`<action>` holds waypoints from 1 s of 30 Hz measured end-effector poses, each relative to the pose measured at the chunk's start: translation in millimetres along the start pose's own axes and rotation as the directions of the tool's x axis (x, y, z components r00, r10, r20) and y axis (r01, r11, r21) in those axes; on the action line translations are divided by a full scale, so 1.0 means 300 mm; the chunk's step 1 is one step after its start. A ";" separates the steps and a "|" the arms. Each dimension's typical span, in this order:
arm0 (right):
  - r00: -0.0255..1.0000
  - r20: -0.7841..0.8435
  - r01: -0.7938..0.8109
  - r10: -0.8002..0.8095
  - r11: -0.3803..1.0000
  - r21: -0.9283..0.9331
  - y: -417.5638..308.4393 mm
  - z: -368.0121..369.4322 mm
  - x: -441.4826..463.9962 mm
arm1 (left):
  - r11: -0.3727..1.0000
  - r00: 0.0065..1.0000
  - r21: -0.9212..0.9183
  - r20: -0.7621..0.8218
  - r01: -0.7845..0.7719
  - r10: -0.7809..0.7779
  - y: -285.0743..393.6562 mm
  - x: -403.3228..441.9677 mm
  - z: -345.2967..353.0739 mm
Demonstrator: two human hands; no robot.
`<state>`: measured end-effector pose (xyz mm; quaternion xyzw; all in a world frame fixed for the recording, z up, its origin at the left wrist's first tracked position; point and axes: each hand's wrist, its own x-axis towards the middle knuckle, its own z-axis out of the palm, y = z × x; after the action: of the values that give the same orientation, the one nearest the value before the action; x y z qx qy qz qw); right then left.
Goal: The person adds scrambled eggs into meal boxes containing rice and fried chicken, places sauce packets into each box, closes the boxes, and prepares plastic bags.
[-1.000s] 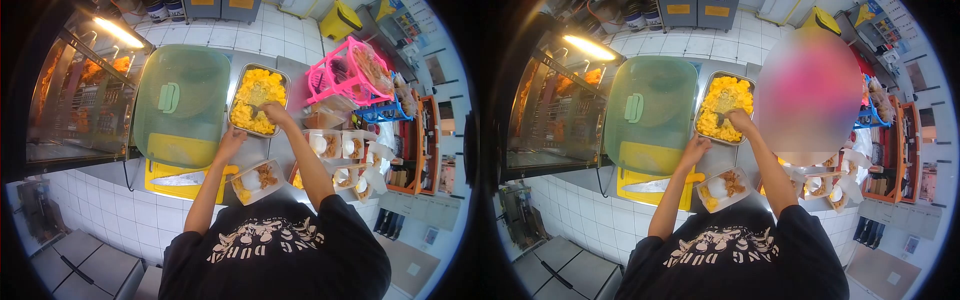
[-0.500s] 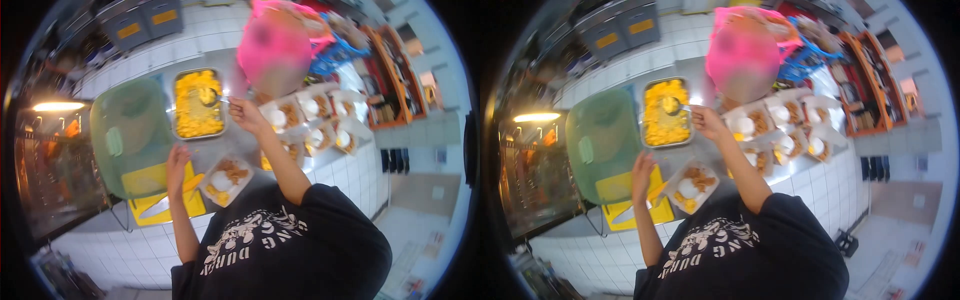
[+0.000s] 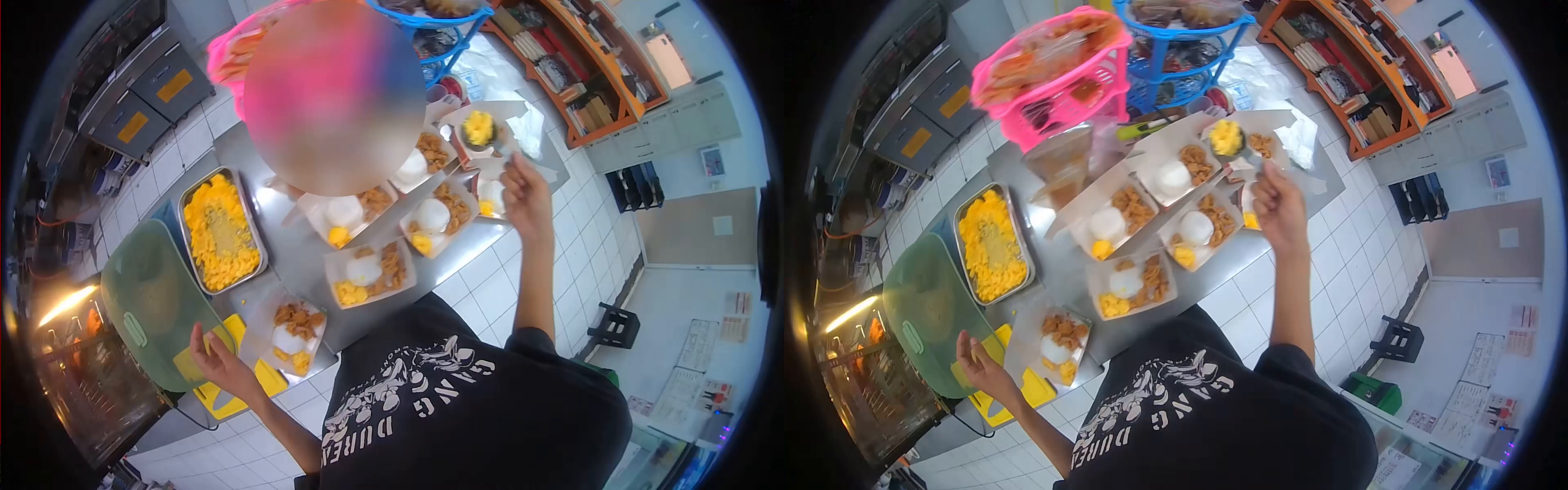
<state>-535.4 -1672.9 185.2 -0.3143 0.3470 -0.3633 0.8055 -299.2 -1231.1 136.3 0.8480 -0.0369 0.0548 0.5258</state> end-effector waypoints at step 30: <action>0.838 0.523 0.517 0.152 0.084 -0.852 -0.141 -0.657 0.615 | 0.954 0.912 0.130 0.353 -0.271 0.211 0.420 -0.320 0.605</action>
<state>-614.8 -1893.9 45.5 -0.8893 0.2369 -0.0478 0.3884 -399.6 -1449.3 155.4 0.8769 -0.2255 -0.0223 0.4240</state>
